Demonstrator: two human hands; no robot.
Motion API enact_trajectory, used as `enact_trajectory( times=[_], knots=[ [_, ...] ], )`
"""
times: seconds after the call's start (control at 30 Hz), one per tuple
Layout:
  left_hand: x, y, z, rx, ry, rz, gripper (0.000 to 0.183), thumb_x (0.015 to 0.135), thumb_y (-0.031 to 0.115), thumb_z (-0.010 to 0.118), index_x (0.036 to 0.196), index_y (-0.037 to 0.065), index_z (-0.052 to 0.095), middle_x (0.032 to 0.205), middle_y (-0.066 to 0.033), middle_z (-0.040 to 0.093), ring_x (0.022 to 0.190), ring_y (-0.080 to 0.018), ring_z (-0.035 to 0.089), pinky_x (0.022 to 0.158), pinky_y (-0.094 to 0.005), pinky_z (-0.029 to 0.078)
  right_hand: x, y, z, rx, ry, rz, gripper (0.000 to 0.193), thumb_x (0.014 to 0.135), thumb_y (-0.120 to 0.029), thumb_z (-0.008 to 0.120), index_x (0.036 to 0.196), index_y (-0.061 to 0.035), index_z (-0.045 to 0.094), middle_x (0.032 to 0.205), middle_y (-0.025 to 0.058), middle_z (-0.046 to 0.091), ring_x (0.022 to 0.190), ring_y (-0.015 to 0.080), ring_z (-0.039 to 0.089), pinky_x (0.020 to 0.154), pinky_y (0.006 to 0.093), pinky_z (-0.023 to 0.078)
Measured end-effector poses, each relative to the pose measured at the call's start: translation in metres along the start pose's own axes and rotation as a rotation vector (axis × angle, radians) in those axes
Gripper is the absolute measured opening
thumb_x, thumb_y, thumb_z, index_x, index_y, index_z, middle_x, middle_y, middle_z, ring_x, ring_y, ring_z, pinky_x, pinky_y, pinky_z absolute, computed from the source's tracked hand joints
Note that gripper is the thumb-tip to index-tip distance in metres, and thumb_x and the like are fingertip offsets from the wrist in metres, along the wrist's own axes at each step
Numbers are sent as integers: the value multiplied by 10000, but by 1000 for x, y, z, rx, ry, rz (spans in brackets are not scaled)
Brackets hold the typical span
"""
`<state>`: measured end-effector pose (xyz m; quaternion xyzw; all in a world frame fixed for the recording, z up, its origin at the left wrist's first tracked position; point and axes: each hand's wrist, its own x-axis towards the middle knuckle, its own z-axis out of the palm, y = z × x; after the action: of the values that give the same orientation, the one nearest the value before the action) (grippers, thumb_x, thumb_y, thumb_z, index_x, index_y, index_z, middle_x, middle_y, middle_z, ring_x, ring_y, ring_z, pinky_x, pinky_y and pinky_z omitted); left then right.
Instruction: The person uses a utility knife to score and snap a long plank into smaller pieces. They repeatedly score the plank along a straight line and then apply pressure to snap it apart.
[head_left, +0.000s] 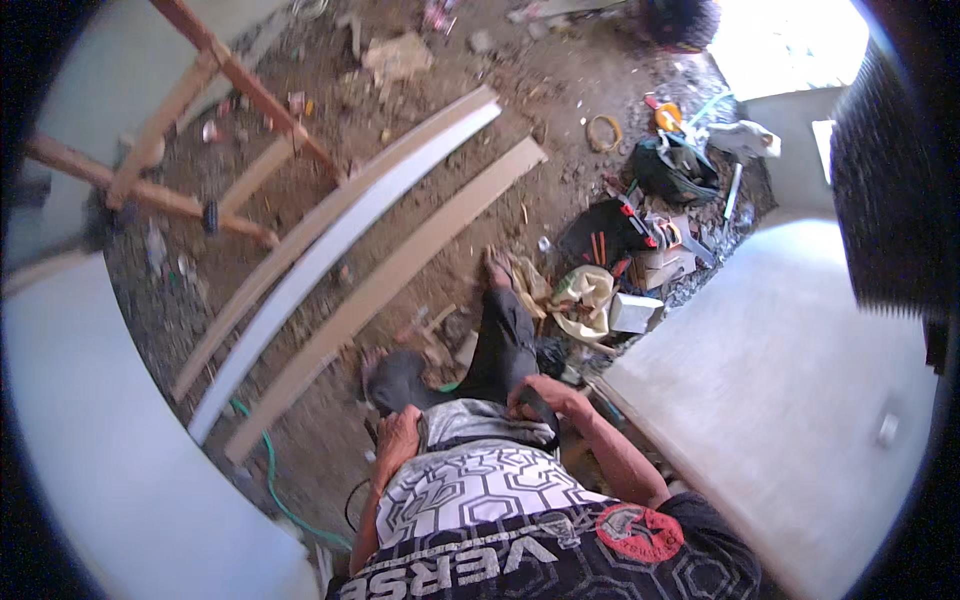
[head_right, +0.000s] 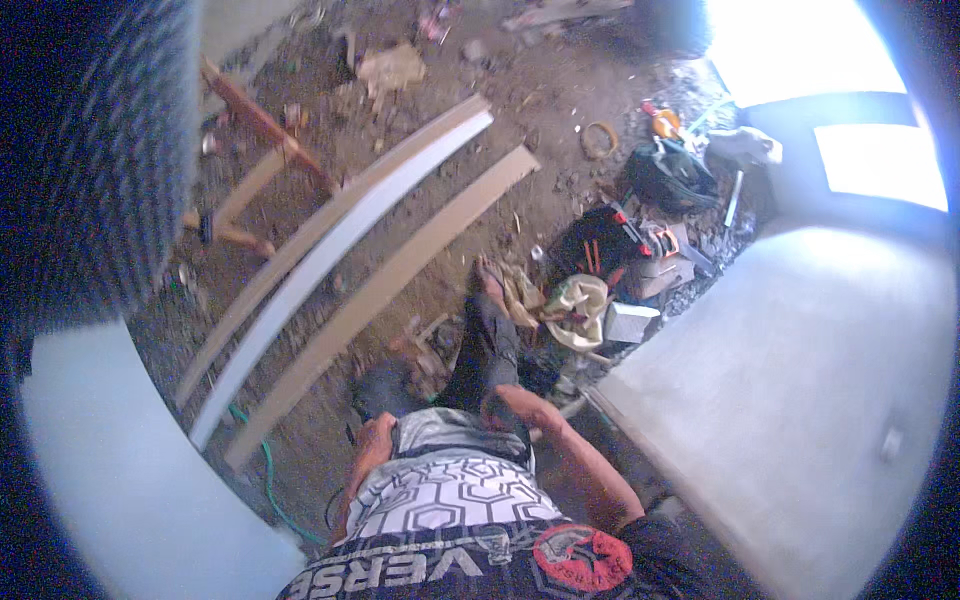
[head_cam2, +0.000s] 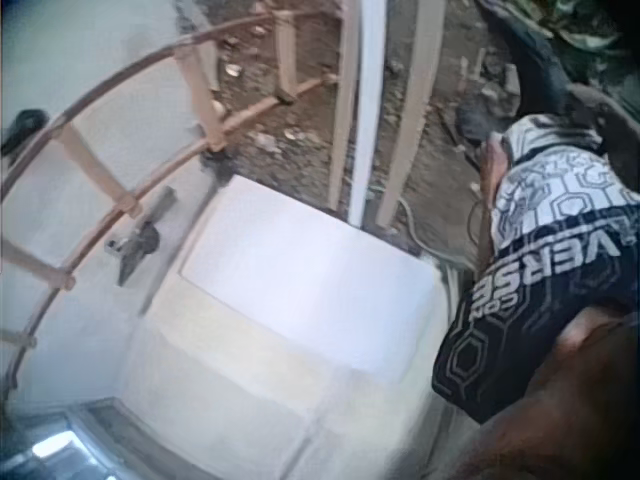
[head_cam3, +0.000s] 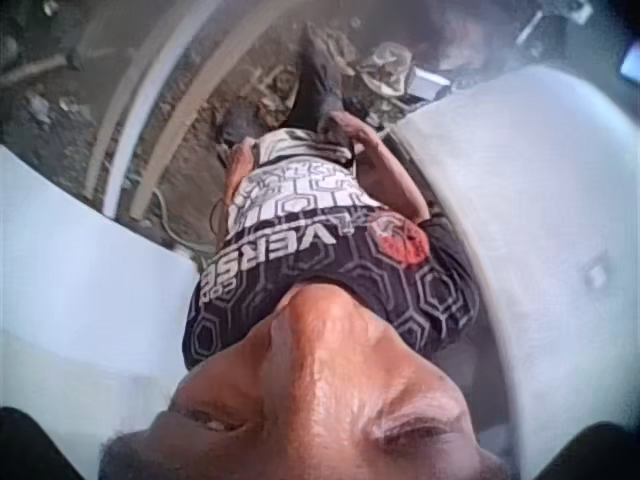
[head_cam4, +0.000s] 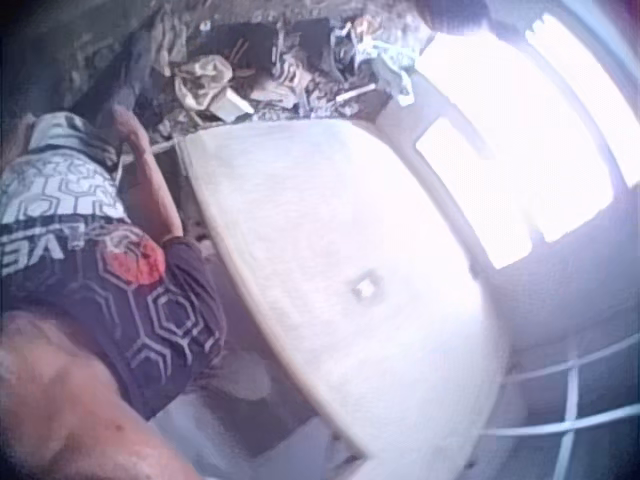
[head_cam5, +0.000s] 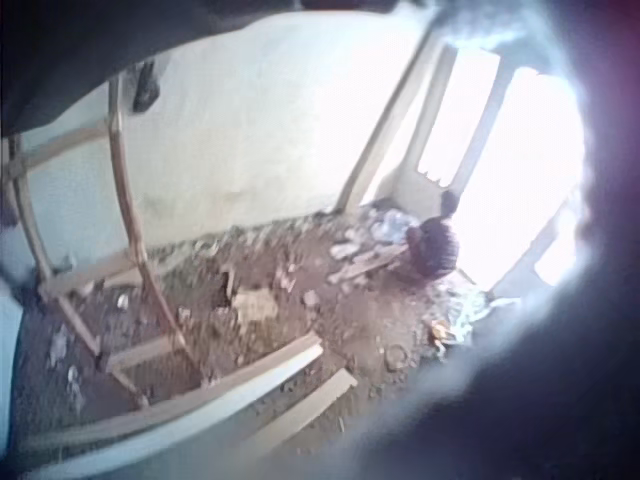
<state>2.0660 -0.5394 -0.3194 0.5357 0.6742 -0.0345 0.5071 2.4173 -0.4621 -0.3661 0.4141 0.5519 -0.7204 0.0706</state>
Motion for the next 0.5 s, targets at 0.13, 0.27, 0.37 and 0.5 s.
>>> enact_trajectory(
  times=[0.13, 0.27, 0.37, 0.5],
  knots=[
    [-20, 74, -3, -98, -120, -225, 235, 986, 200, 418, 1013, 29, 576, 837, -266, 634, 821, -483, 605, 724, -555, 444, -15, 7, -64, 250, -208, -134, 376, 724, -304, 641, 939, -3, 704, 880, 125, 698, 811, 221, 668, 736, 347, 523],
    [-59, 125, 15, -428, -125, -232, 210, 986, 213, 448, 995, 42, 570, 830, -248, 624, 808, -450, 609, 686, -522, 449, -49, 34, -88, 792, -261, -107, 481, 815, -435, 618, 969, 16, 688, 918, 159, 683, 838, 239, 661, 756, 367, 522],
    [-41, 128, 60, -487, -234, -198, 222, 981, 227, 473, 1029, 38, 580, 870, -241, 629, 834, -437, 616, 699, -500, 461, -50, 2, -120, 1062, -287, -358, 532, 885, -502, 559, 968, 2, 709, 883, 171, 700, 793, 226, 680, 731, 353, 537],
    [17, 151, 83, -484, -399, -218, 330, 953, 194, 437, 1167, -1, 595, 1052, -308, 619, 1006, -479, 590, 836, -518, 468, -8, 68, -161, 711, -607, -498, 556, 943, -554, 503, 981, -37, 705, 836, 144, 690, 689, 208, 677, 620, 302, 536]
  ],
)
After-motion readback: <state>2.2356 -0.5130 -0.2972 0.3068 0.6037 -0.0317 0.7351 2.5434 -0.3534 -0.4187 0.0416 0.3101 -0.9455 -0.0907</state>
